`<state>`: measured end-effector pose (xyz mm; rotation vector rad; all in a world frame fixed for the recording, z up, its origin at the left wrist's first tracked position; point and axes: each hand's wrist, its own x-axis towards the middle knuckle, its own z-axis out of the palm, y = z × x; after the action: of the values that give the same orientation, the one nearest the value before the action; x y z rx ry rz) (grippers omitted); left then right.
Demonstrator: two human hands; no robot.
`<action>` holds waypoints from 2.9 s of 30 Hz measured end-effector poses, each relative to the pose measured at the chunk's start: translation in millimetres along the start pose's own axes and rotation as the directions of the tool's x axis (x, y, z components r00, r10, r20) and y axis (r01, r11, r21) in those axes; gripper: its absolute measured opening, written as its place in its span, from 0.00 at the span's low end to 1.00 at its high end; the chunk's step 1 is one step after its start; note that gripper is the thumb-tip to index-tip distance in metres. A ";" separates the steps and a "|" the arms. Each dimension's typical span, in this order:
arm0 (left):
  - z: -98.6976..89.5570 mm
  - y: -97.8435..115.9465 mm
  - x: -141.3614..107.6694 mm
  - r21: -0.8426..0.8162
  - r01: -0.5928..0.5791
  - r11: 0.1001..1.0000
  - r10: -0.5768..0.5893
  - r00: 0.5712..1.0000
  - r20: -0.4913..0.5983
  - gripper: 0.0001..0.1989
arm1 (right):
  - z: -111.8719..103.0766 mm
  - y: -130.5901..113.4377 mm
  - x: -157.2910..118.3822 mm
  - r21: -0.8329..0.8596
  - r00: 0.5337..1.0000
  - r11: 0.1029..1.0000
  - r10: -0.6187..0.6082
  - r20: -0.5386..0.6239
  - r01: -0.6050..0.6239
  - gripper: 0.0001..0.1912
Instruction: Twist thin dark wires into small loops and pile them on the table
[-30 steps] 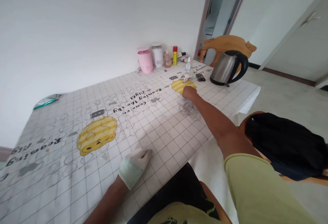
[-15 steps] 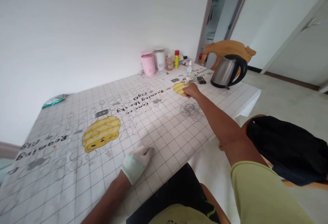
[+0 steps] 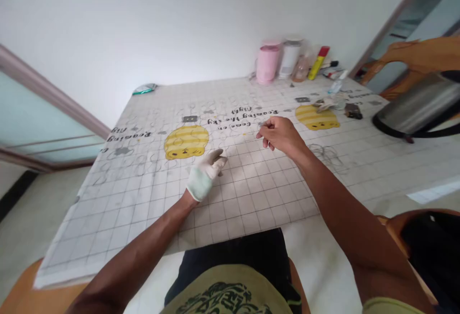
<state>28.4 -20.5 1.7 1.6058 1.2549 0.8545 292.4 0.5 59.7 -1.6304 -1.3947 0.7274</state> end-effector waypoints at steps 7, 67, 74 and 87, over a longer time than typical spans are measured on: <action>-12.4 -6.2 7.9 0.071 -0.057 0.996 0.063 0.994 -0.088 0.29 | 53.9 -1.8 -2.5 0.169 0.992 0.986 -0.010 0.127 -0.011 0.04; -28.2 -23.7 29.4 0.281 0.021 0.959 -0.025 1.000 0.012 0.13 | 112.6 18.6 -31.0 -0.002 0.843 0.892 -0.427 0.326 0.453 0.12; -26.9 -10.5 23.6 0.218 0.122 0.968 -0.118 0.992 -0.034 0.13 | 112.8 20.1 -31.9 -0.107 0.857 0.883 -0.406 0.316 0.458 0.10; -14.3 -7.7 22.3 0.049 0.215 0.975 -0.210 0.974 -0.087 0.17 | 122.2 15.8 -35.5 -0.007 0.939 0.948 -0.314 0.144 0.318 0.11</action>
<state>18.3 5.1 -0.6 1.4619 1.4922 0.7607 188.4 -6.4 -15.0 -1.3517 -1.7273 0.6426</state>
